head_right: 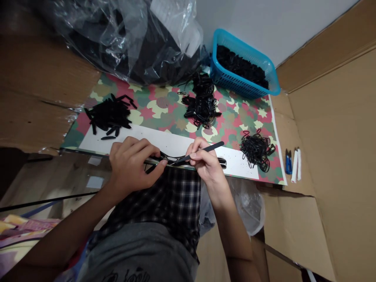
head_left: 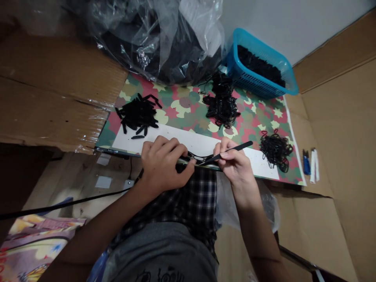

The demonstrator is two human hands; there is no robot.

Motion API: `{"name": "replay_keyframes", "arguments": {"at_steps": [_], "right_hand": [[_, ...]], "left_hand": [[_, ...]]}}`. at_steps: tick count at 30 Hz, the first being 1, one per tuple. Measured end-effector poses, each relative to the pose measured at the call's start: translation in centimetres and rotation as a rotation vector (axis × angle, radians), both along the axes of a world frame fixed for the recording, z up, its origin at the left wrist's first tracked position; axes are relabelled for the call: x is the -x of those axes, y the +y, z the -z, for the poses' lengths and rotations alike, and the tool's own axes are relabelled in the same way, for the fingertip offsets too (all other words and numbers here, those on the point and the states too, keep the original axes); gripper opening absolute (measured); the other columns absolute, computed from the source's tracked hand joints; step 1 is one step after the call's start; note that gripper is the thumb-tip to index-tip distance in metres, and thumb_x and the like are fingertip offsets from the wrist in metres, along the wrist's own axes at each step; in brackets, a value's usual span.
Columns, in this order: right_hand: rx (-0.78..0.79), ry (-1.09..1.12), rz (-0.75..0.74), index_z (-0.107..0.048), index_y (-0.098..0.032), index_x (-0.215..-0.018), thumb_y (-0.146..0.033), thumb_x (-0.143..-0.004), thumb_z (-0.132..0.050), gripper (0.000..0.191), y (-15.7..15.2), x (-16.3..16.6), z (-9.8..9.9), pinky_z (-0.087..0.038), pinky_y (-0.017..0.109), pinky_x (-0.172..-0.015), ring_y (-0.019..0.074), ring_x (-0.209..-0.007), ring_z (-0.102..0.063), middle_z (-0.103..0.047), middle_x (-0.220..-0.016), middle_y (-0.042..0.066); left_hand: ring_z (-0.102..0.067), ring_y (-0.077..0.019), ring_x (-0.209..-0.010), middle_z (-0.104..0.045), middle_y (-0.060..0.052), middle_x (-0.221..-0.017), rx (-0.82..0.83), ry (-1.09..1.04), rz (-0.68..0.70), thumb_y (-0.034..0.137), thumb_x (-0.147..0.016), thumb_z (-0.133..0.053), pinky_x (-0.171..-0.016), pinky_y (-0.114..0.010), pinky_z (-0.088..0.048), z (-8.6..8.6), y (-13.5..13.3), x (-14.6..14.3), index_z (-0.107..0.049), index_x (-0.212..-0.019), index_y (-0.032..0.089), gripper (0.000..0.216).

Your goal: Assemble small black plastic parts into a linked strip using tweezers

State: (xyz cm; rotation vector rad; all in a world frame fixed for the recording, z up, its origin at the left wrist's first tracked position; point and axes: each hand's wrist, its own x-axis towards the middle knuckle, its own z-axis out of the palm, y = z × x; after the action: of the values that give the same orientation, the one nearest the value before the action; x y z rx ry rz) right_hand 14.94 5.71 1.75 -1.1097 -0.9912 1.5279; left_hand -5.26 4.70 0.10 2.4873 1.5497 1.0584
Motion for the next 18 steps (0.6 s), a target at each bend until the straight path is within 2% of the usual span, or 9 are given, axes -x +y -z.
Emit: {"name": "replay_keyframes", "arguments": {"at_steps": [10, 18], "right_hand": [[-0.002, -0.027, 0.008, -0.056, -0.024, -0.056, -0.025, -0.059, -0.069, 0.013, 0.01, -0.15, 0.17, -0.027, 0.024, -0.044, 0.0113, -0.042, -0.038, -0.046, -0.045, -0.006], [-0.008, -0.005, 0.069, -0.056, -0.024, -0.055, -0.022, -0.056, -0.065, 0.009, -0.11, 0.43, -0.11, -0.027, 0.023, -0.046, 0.0113, -0.043, -0.038, -0.049, -0.045, -0.006]], "left_hand": [[-0.057, -0.0237, -0.073, -0.066, 0.000, -0.068, -0.037, 0.015, -0.020, 0.037, -0.083, -0.063, -0.067, -0.040, -0.028, 0.28, 0.01, -0.14, -0.059, -0.070, 0.021, 0.021], [-0.057, -0.0243, -0.076, -0.066, 0.000, -0.068, 0.038, -0.026, -0.006, 0.044, -0.085, -0.060, -0.069, -0.040, -0.028, -0.07, 0.02, 0.01, -0.060, -0.070, 0.021, 0.027]]}}
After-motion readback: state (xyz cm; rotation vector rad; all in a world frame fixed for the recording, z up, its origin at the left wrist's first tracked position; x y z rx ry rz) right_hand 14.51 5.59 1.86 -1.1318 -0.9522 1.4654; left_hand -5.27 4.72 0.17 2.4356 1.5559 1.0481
